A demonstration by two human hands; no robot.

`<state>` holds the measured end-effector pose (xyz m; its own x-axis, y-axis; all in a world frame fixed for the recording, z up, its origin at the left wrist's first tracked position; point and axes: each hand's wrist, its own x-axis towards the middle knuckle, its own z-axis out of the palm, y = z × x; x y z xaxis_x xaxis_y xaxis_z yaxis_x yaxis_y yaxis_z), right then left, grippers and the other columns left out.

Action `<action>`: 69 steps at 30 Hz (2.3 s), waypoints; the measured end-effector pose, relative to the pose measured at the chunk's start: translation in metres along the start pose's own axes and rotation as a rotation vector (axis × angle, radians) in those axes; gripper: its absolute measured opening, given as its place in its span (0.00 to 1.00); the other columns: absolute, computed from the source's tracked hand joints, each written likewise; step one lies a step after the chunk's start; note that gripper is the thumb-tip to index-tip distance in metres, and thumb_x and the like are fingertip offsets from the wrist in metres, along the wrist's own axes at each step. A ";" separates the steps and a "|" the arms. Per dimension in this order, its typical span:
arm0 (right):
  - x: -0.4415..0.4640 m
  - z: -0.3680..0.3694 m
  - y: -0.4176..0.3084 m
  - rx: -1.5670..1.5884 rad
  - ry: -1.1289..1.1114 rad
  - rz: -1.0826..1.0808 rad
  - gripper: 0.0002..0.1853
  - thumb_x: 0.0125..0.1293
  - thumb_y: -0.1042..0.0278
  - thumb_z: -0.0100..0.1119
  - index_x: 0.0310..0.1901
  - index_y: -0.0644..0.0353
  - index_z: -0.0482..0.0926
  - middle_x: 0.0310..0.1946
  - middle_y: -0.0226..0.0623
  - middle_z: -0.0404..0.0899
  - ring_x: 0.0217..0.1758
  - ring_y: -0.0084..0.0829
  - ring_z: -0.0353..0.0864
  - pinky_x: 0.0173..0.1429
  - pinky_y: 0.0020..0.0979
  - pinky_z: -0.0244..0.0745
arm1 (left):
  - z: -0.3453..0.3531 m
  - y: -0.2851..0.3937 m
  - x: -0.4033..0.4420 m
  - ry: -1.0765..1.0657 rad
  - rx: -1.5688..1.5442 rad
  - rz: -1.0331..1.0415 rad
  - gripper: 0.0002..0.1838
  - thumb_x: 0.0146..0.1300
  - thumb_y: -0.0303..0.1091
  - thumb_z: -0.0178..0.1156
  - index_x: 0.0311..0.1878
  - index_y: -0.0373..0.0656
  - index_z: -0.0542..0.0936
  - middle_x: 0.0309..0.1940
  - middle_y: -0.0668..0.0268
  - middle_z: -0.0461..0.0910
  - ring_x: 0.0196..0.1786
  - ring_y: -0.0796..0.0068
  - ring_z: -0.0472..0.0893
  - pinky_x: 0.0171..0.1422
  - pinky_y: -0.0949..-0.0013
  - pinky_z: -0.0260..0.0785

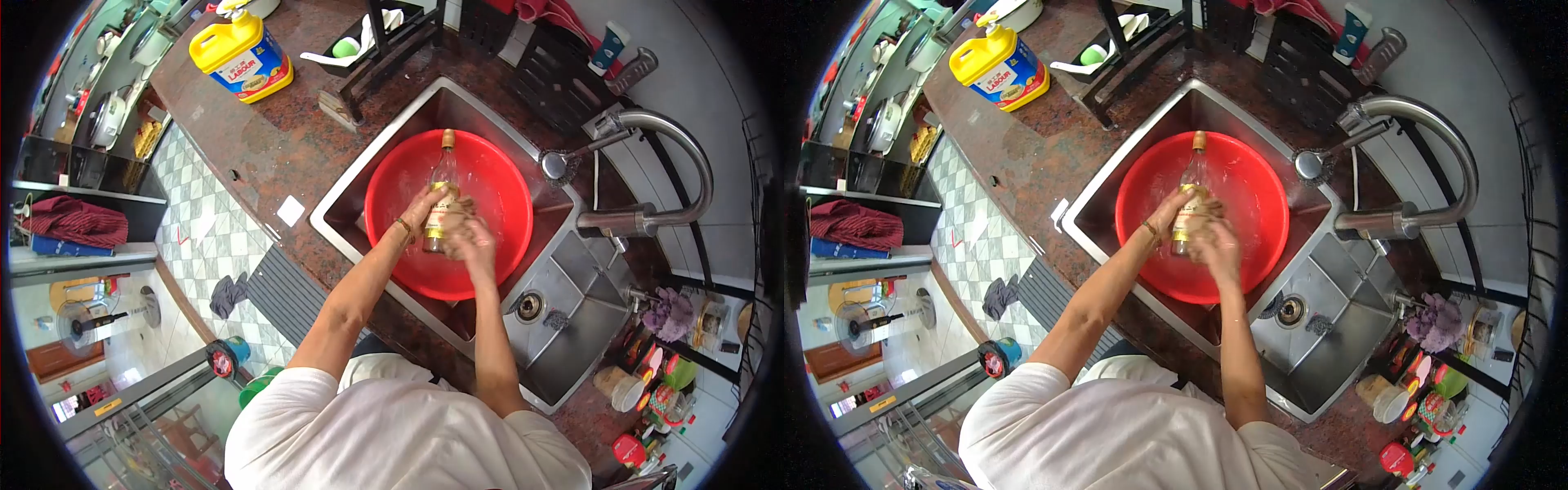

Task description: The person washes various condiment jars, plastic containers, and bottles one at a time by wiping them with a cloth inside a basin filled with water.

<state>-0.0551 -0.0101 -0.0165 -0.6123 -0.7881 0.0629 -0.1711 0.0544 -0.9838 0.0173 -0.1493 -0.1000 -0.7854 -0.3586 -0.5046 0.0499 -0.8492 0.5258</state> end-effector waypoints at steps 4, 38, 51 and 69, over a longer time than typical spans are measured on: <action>0.035 0.021 -0.030 -0.616 0.056 -0.379 0.10 0.49 0.69 0.60 0.34 0.58 0.80 0.38 0.42 0.75 0.45 0.41 0.75 0.46 0.39 0.71 | 0.022 0.001 -0.028 -0.142 -0.092 -0.134 0.18 0.61 0.50 0.55 0.47 0.47 0.74 0.38 0.64 0.79 0.33 0.73 0.80 0.36 0.65 0.76; -0.041 -0.007 -0.027 -0.249 -0.046 0.355 0.12 0.55 0.61 0.49 0.32 0.60 0.75 0.24 0.44 0.77 0.28 0.40 0.79 0.33 0.38 0.71 | 0.064 0.032 -0.056 0.102 0.352 0.280 0.24 0.60 0.41 0.58 0.55 0.37 0.66 0.36 0.62 0.76 0.34 0.76 0.77 0.38 0.72 0.73; -0.015 -0.044 0.022 -0.877 -0.277 0.395 0.15 0.49 0.67 0.50 0.39 0.59 0.80 0.38 0.55 0.78 0.44 0.54 0.77 0.50 0.49 0.70 | 0.088 0.049 -0.096 -0.137 0.267 0.347 0.21 0.62 0.43 0.54 0.52 0.38 0.69 0.38 0.63 0.77 0.38 0.74 0.78 0.42 0.70 0.73; 0.023 -0.022 -0.101 -0.342 0.360 -0.411 0.08 0.58 0.71 0.55 0.37 0.65 0.77 0.29 0.40 0.71 0.37 0.36 0.73 0.40 0.32 0.68 | 0.092 0.030 -0.110 -0.232 0.470 0.317 0.41 0.42 0.31 0.69 0.62 0.38 0.60 0.50 0.62 0.72 0.51 0.72 0.74 0.56 0.66 0.68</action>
<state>-0.0688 -0.0201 0.0878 -0.6551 -0.5342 0.5344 -0.6468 0.0308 -0.7621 0.0484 -0.0993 0.0340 -0.8933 -0.4273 -0.1395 0.0672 -0.4339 0.8985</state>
